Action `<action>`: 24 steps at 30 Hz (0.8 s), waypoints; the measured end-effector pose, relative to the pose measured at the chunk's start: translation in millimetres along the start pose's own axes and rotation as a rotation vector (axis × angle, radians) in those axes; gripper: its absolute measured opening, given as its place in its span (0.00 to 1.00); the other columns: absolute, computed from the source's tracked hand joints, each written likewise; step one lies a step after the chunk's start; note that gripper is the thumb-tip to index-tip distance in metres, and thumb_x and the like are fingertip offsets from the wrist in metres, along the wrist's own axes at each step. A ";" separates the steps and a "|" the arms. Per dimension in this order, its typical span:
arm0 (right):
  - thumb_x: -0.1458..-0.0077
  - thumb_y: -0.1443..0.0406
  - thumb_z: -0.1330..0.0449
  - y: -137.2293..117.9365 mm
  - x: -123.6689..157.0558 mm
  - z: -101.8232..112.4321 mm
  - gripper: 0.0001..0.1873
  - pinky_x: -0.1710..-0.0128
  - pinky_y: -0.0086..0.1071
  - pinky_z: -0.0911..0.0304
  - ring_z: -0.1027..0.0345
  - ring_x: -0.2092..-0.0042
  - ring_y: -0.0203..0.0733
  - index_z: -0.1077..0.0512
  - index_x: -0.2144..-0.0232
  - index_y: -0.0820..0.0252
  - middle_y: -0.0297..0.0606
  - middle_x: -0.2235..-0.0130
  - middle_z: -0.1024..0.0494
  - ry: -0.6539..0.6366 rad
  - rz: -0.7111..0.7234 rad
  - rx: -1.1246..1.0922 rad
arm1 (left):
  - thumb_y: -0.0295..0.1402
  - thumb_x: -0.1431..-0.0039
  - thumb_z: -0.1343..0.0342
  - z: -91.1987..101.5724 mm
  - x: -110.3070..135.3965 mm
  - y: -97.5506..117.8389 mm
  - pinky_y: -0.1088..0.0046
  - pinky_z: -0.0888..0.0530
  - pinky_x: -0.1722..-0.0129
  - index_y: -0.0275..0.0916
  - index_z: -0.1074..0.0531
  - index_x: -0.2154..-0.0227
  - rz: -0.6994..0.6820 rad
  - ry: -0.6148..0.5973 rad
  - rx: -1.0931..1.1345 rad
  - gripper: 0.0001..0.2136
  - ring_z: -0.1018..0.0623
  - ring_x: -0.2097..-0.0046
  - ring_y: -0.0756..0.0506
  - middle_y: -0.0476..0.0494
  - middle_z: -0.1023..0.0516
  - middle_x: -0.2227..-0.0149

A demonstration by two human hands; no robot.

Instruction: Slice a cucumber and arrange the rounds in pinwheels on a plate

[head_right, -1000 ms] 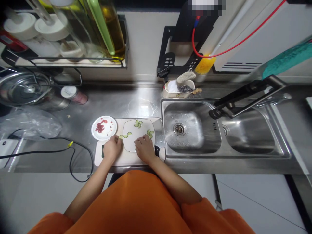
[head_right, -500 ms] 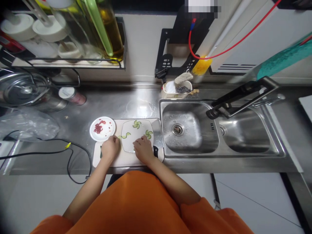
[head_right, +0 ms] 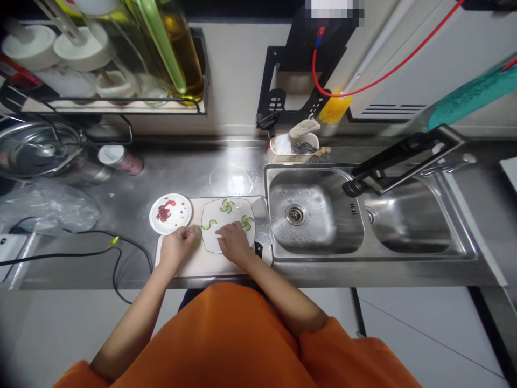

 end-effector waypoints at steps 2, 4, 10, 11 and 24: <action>0.47 0.71 0.46 -4.2 -10.3 0.9 0.15 0.50 0.38 0.48 0.40 0.53 0.43 0.27 0.57 0.61 0.41 0.56 0.25 0.015 0.022 -0.102 | 0.39 0.48 0.49 3.6 2.9 3.2 0.77 0.34 0.69 0.40 0.25 0.71 -0.070 -0.047 0.127 0.10 0.27 0.72 0.49 0.50 0.24 0.76; 0.49 0.73 0.48 -8.7 -19.8 3.4 0.20 0.50 0.37 0.48 0.40 0.52 0.41 0.28 0.54 0.60 0.40 0.54 0.25 0.009 0.037 -0.212 | 0.38 0.49 0.48 4.2 5.0 6.8 0.78 0.35 0.70 0.39 0.25 0.71 -0.120 -0.098 0.261 0.10 0.29 0.74 0.51 0.51 0.26 0.78; 0.49 0.71 0.46 -10.0 -32.8 14.8 0.13 0.58 0.32 0.43 0.33 0.60 0.38 0.24 0.65 0.59 0.34 0.65 0.22 -0.092 -0.038 -0.382 | 0.39 0.53 0.46 -2.0 4.2 12.0 0.79 0.38 0.75 0.37 0.26 0.71 -0.138 -0.176 0.453 0.10 0.34 0.77 0.54 0.52 0.28 0.78; 0.49 0.70 0.45 -9.0 -32.7 16.8 0.10 0.60 0.30 0.42 0.33 0.62 0.37 0.24 0.67 0.59 0.34 0.67 0.22 -0.093 -0.060 -0.380 | 0.39 0.53 0.45 -2.9 3.6 12.3 0.79 0.38 0.76 0.37 0.26 0.72 -0.129 -0.182 0.465 0.10 0.35 0.78 0.54 0.53 0.29 0.79; 0.50 0.68 0.41 -16.7 -24.8 39.5 0.06 0.63 0.27 0.43 0.32 0.65 0.35 0.23 0.72 0.59 0.32 0.71 0.22 -0.080 -0.084 -0.425 | 0.36 0.49 0.40 -23.2 5.8 19.5 0.84 0.36 0.80 0.34 0.31 0.65 0.508 -0.585 1.266 0.12 0.28 0.76 0.55 0.42 0.23 0.70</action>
Point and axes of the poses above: each hand's wrist, its own x-axis away from the middle knuckle, its own z-axis out of the back of the hand, y = z × x, the point moved 2 cm from there along -x, towards the middle knuckle
